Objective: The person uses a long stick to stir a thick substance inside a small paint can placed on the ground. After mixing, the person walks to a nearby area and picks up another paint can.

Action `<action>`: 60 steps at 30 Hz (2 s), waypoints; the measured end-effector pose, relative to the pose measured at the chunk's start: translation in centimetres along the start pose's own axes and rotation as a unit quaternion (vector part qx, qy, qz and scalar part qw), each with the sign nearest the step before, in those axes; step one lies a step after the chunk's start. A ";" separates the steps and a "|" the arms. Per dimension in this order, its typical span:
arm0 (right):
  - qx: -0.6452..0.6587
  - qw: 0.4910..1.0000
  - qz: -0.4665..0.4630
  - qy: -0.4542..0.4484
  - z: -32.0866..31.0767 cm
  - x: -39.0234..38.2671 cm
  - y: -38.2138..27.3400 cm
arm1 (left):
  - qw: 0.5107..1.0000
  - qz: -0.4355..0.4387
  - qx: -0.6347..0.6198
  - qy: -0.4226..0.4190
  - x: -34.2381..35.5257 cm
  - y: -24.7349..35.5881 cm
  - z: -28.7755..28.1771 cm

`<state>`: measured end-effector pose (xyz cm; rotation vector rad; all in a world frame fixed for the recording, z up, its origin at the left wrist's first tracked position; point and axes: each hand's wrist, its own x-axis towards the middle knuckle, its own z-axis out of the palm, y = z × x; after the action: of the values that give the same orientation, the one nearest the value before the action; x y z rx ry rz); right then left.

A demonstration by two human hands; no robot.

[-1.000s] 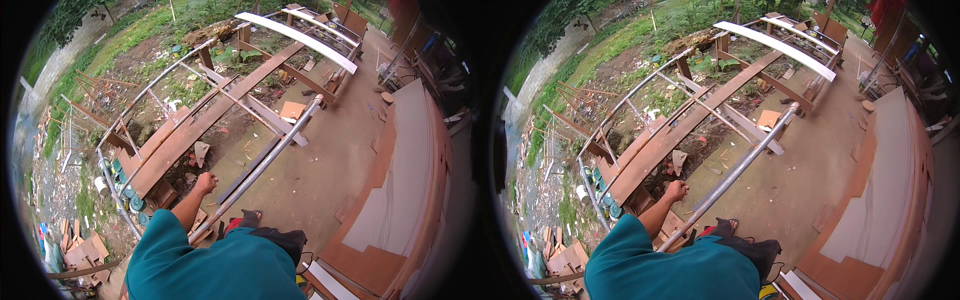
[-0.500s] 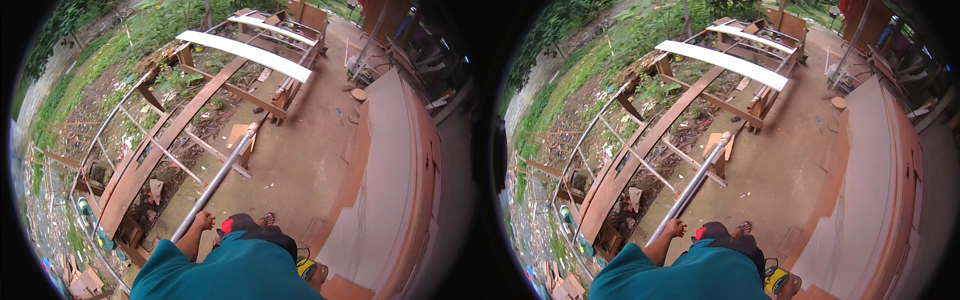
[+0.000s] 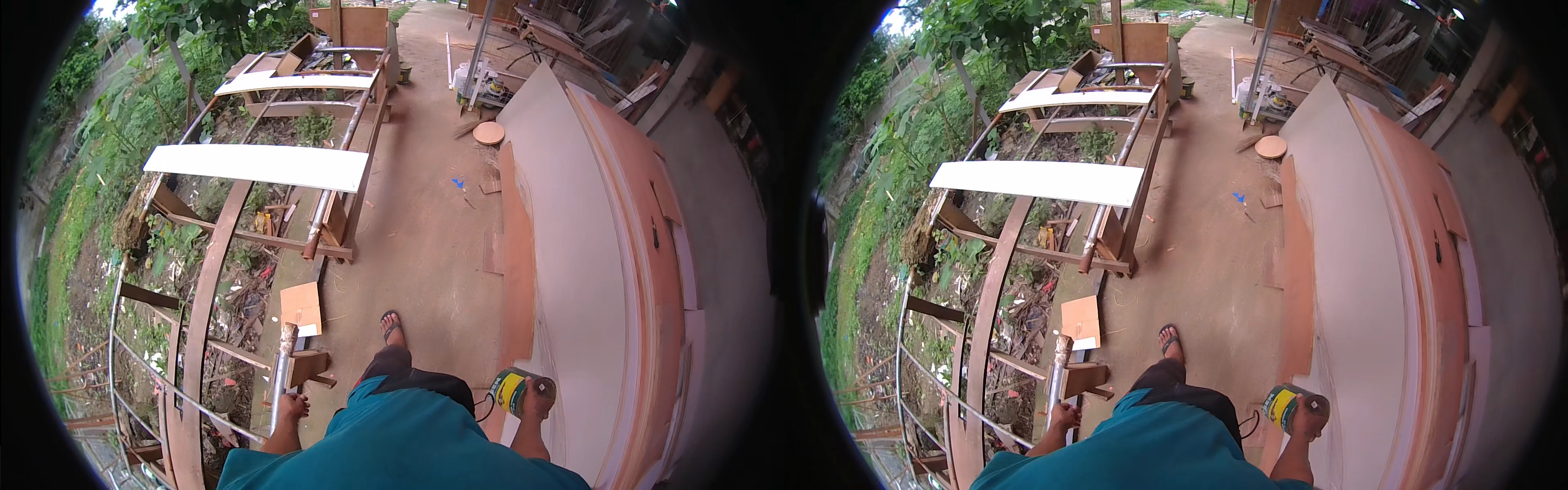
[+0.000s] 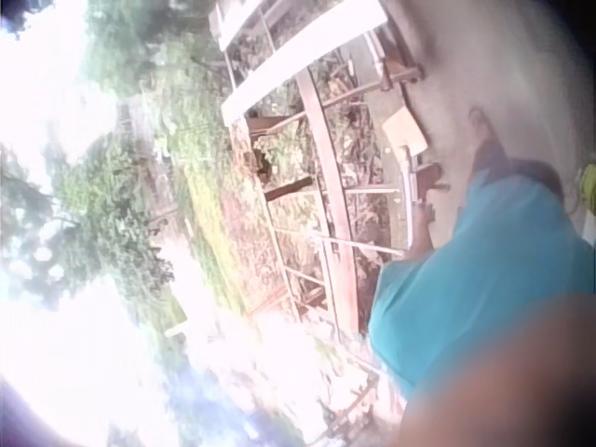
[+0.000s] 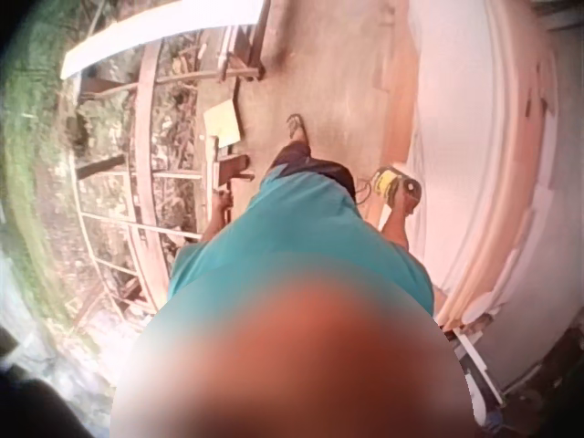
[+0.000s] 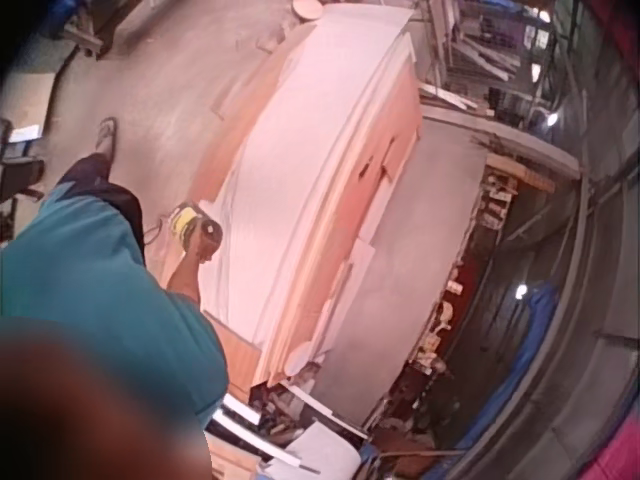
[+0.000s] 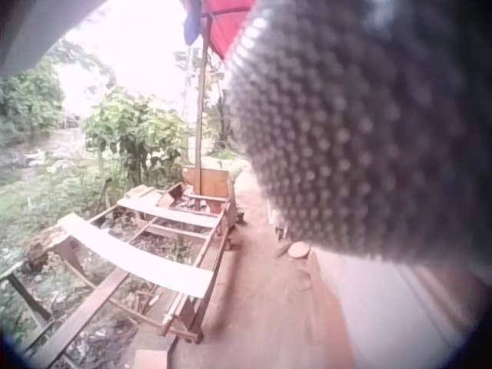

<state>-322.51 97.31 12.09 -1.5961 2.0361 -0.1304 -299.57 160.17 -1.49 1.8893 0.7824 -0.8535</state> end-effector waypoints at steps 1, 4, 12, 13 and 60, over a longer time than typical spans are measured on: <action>0.005 1.000 -0.003 -0.001 0.7 0.5 -0.6 | 1.000 0.006 -0.025 -0.014 1.5 5.2 1.0; 0.052 0.983 0.178 0.017 3.3 1.9 -2.0 | 0.982 0.164 0.083 0.038 6.2 22.7 3.5; 0.135 0.925 0.354 -0.028 12.4 7.0 -10.6 | 0.829 0.510 0.190 0.130 13.9 63.7 13.6; 0.131 0.924 0.358 -0.035 13.6 8.3 -13.0 | 0.840 0.500 0.185 0.102 15.1 66.8 15.5; 0.425 0.514 -0.068 -0.742 62.7 42.4 -181.7 | 0.872 0.229 -0.296 -0.315 53.6 181.5 49.4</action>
<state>-141.27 20.69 15.88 -0.5614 0.2556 0.1525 -138.11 52.24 21.37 1.0684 0.1336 -0.7433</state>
